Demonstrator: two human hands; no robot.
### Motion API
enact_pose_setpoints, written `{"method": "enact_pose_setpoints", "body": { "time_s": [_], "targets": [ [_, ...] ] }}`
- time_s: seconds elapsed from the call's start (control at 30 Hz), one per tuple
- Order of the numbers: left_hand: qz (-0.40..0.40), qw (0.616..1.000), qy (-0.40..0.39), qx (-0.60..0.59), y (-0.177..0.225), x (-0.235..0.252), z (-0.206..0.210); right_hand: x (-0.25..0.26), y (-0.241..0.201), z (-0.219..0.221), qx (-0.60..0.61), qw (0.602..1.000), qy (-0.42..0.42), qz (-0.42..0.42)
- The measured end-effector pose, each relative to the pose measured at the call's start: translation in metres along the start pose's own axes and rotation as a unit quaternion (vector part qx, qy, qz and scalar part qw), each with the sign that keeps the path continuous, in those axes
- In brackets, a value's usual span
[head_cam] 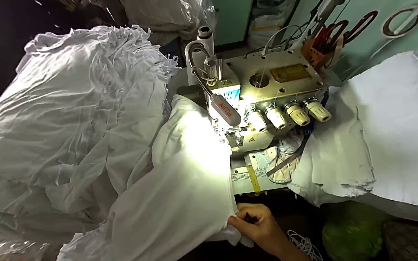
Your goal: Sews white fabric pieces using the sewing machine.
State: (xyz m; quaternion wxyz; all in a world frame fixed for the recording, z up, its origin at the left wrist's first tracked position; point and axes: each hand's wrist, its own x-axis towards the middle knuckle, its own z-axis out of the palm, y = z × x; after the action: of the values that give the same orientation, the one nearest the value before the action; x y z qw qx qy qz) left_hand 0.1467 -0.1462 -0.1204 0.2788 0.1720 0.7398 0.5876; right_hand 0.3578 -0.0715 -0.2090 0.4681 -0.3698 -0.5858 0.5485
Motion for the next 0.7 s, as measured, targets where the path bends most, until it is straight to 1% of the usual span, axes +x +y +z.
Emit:
{"method": "enact_pose_setpoints", "body": {
  "time_s": [0.03,0.1,0.13,0.17,0.23,0.27,0.3,0.33,0.37,0.4,0.43,0.47,0.5,0.53,0.57,0.6,0.63,0.67,0.7],
  "targets": [
    [0.012,1.0,-0.013,-0.007,0.004,0.004,0.004,0.008,-0.003,0.0,0.007,1.0,0.015,0.013],
    [0.082,0.992,-0.071,-0.07,0.001,0.012,0.008,0.024,-0.009,-0.001,0.037,0.997,0.038,0.05],
    [0.114,0.985,-0.101,-0.079,0.001,0.017,0.008,0.033,-0.01,-0.002,0.052,0.996,0.047,0.062],
    [0.136,0.983,-0.106,-0.066,0.004,0.021,0.007,0.042,-0.012,-0.003,0.067,0.994,0.055,0.069],
    [0.149,0.985,-0.082,0.02,0.012,0.027,0.005,0.058,-0.013,-0.006,0.085,0.992,0.064,0.068],
    [0.147,0.983,-0.084,0.07,0.017,0.032,0.001,0.067,-0.013,-0.007,0.092,0.991,0.069,0.064],
    [0.163,0.974,-0.112,0.114,0.02,0.04,-0.005,0.075,-0.013,-0.007,0.097,0.991,0.075,0.062],
    [0.197,0.953,-0.168,0.158,0.02,0.053,-0.013,0.084,-0.013,-0.007,0.097,0.99,0.083,0.062],
    [0.25,0.915,-0.24,0.207,0.02,0.073,-0.022,0.091,-0.014,-0.006,0.092,0.99,0.095,0.056],
    [0.31,0.859,-0.317,0.258,0.022,0.098,-0.028,0.098,-0.014,-0.005,0.082,0.99,0.109,0.038],
    [0.354,0.798,-0.375,0.311,0.036,0.12,-0.023,0.103,-0.014,-0.005,0.061,0.99,0.127,0.01],
    [0.377,0.763,-0.399,0.342,0.054,0.136,-0.015,0.106,-0.014,-0.004,0.033,0.989,0.145,-0.016],
    [0.403,0.755,-0.385,0.347,0.07,0.151,-0.008,0.106,-0.014,-0.002,0.003,0.987,0.159,-0.035],
    [0.436,0.766,-0.329,0.34,0.084,0.162,-0.001,0.104,-0.014,0.0,-0.024,0.985,0.167,-0.045],
    [0.466,0.787,-0.244,0.321,0.092,0.169,0.01,0.101,-0.013,0.003,-0.043,0.983,0.17,-0.05],
    [0.464,0.808,-0.183,0.312,0.098,0.17,0.021,0.097,-0.012,0.007,-0.059,0.983,0.165,-0.049],
    [0.453,0.822,-0.159,0.306,0.099,0.163,0.033,0.092,-0.01,0.011,-0.07,0.985,0.154,-0.045],
    [0.453,0.826,-0.161,0.294,0.094,0.148,0.046,0.087,-0.008,0.012,-0.071,0.987,0.136,-0.044],
    [0.452,0.823,-0.193,0.283,0.082,0.13,0.059,0.083,-0.006,0.013,-0.063,0.99,0.117,-0.046]
  ]
}}
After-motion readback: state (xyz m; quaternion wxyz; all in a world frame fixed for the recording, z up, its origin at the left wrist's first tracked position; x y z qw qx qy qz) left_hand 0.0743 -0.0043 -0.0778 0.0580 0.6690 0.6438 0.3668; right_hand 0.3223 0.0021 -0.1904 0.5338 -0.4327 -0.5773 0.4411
